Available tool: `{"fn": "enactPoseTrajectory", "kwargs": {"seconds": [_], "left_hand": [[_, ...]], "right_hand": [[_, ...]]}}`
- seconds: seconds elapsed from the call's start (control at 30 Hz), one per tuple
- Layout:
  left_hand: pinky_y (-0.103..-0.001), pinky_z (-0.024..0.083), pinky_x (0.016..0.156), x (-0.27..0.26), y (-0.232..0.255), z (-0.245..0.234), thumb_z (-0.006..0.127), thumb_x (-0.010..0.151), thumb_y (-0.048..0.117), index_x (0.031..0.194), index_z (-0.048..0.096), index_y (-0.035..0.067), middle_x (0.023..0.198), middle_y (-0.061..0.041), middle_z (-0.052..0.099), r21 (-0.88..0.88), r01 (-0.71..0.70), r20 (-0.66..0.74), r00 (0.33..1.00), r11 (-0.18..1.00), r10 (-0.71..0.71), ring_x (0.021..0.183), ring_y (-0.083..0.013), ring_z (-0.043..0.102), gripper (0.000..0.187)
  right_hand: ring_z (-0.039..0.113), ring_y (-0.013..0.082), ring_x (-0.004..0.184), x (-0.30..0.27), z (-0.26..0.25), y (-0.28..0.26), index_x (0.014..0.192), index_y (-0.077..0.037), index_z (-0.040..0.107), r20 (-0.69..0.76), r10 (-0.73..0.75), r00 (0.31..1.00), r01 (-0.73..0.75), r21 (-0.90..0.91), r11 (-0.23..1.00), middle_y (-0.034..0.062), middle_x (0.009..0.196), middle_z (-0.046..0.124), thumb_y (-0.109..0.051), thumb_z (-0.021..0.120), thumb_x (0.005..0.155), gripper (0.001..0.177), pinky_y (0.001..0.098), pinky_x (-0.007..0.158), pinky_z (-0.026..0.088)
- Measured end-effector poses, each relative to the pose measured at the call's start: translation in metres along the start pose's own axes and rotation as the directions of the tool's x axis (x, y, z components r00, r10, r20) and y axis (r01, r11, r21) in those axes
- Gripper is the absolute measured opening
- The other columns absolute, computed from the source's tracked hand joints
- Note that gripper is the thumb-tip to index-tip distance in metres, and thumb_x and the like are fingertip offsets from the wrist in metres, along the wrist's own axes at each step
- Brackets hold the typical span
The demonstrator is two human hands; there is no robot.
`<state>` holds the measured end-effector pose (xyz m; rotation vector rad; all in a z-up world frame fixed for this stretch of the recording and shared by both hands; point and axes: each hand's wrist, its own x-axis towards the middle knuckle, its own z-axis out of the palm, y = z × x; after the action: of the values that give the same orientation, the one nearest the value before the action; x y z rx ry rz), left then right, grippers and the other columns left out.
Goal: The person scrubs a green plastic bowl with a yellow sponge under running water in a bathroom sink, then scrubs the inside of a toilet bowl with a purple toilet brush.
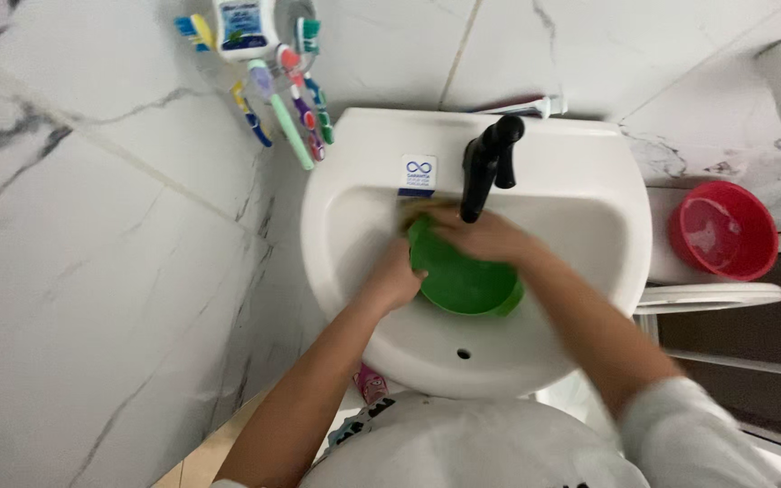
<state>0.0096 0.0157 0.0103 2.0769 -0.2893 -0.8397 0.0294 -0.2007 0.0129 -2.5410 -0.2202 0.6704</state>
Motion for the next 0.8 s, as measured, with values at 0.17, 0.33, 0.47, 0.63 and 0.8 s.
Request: {"fn": "enactPoseTrajectory", "kwargs": {"seconds": [0.17, 0.33, 0.47, 0.63, 0.8], "left_hand": [[-0.050, 0.051, 0.099, 0.007, 0.000, 0.004, 0.074, 0.089, 0.023, 0.129, 0.047, -0.002, 0.125, -0.027, 0.062, 0.192, 0.071, 0.014, 0.997, 0.979, -0.075, 0.116, -0.0413, 0.063, 0.055], [-0.052, 0.050, 0.094, 0.009, -0.004, 0.003, 0.082, 0.081, 0.022, 0.128, 0.048, -0.003, 0.129, -0.027, 0.058, 0.353, -0.129, -0.170, 0.965, 0.926, 0.199, 0.112, -0.0457, 0.059, 0.063], [-0.050, 0.051, 0.092, 0.023, 0.004, 0.016, 0.080, 0.086, 0.021, 0.127, 0.056, 0.001, 0.124, -0.024, 0.062, 0.359, -0.384, -0.317, 0.807, 0.850, 0.499, 0.111, -0.0438, 0.061, 0.051], [-0.046, 0.054, 0.087, 0.039, 0.035, 0.024, 0.074, 0.090, 0.018, 0.130, 0.056, 0.001, 0.117, -0.019, 0.065, 0.121, -0.470, -0.353, 0.803, 0.874, 0.480, 0.101, -0.0359, 0.066, 0.047], [-0.046, 0.054, 0.072, 0.032, 0.055, 0.026, 0.073, 0.093, 0.017, 0.120, 0.059, -0.001, 0.105, -0.018, 0.066, 0.166, -0.549, -0.421, 0.712, 0.819, 0.562, 0.093, -0.0361, 0.064, 0.035]], "right_hand": [[0.056, 0.0408, 0.126, 0.005, -0.006, -0.011, 0.149, -0.012, 0.048, -0.011, -0.121, 0.993, 0.121, 0.014, 0.993, 0.0211, 0.141, 0.057, -0.041, 0.047, 0.104, 0.054, 0.0466, 0.108, 0.043], [0.064, 0.0359, 0.119, -0.091, -0.054, 0.039, 0.140, -0.013, 0.061, -0.222, -0.061, 0.973, 0.068, 0.027, 0.997, 0.0156, 0.135, 0.066, -0.019, 0.059, 0.094, 0.046, 0.0451, 0.102, 0.049], [0.067, 0.0394, 0.106, -0.075, -0.027, 0.033, 0.126, -0.006, 0.067, -0.453, -0.195, 0.870, 0.217, -0.004, 0.976, 0.0180, 0.119, 0.072, -0.011, 0.076, 0.081, 0.045, 0.0462, 0.091, 0.055], [0.068, 0.0369, 0.097, -0.045, 0.001, 0.001, 0.104, -0.007, 0.073, -0.762, -0.292, 0.578, 0.271, -0.159, 0.949, 0.0134, 0.100, 0.072, -0.006, 0.081, 0.078, 0.027, 0.0470, 0.083, 0.057], [0.067, 0.0345, 0.093, -0.051, -0.007, 0.000, 0.105, -0.006, 0.073, -0.869, -0.165, 0.467, 0.155, -0.104, 0.982, 0.0113, 0.099, 0.072, -0.005, 0.081, 0.084, 0.023, 0.0454, 0.081, 0.057]]}}
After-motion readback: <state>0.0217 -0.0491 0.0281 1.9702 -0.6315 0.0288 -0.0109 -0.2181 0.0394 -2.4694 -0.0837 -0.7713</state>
